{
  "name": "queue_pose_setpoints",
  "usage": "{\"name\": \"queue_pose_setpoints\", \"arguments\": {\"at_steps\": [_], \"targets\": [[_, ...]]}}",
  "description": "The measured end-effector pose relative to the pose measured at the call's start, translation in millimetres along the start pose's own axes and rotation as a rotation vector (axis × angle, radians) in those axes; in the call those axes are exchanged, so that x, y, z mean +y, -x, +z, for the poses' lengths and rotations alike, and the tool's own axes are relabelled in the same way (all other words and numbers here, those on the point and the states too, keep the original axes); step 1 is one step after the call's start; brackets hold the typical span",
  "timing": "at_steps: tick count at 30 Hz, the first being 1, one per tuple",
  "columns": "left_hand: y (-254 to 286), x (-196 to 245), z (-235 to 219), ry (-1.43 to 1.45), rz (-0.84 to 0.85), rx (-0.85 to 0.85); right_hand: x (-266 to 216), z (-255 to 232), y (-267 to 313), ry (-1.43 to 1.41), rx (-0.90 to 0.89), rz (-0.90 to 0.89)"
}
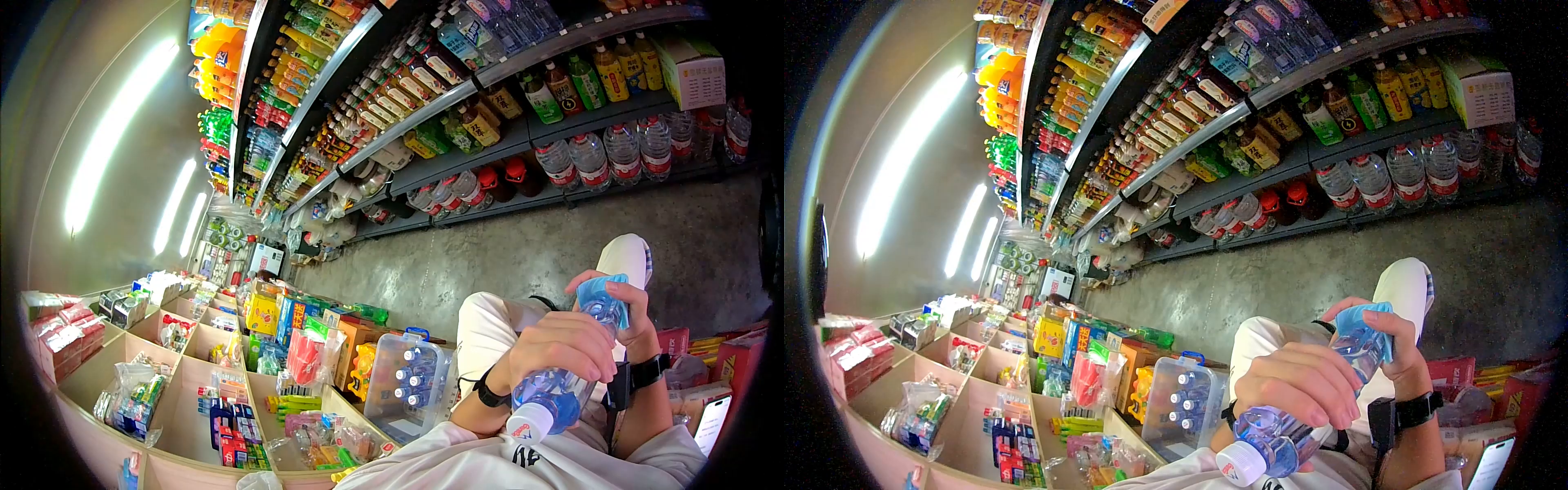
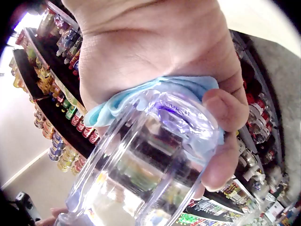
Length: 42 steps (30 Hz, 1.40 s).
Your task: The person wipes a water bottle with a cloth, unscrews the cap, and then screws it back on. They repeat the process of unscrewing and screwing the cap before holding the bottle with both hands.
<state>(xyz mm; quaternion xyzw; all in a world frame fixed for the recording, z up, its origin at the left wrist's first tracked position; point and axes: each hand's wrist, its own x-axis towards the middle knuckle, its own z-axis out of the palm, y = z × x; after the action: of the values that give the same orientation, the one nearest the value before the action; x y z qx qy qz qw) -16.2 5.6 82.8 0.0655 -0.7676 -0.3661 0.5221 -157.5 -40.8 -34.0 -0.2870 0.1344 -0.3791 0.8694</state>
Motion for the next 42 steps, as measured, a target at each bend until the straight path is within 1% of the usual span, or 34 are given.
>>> {"name": "queue_pose_setpoints", "arguments": {"at_steps": [42], "targets": [[-1.5,-1.4,-2.0,0.014,-0.006,-0.029,1.8,-0.2,-0.3,-0.022,0.016,-0.023]]}}
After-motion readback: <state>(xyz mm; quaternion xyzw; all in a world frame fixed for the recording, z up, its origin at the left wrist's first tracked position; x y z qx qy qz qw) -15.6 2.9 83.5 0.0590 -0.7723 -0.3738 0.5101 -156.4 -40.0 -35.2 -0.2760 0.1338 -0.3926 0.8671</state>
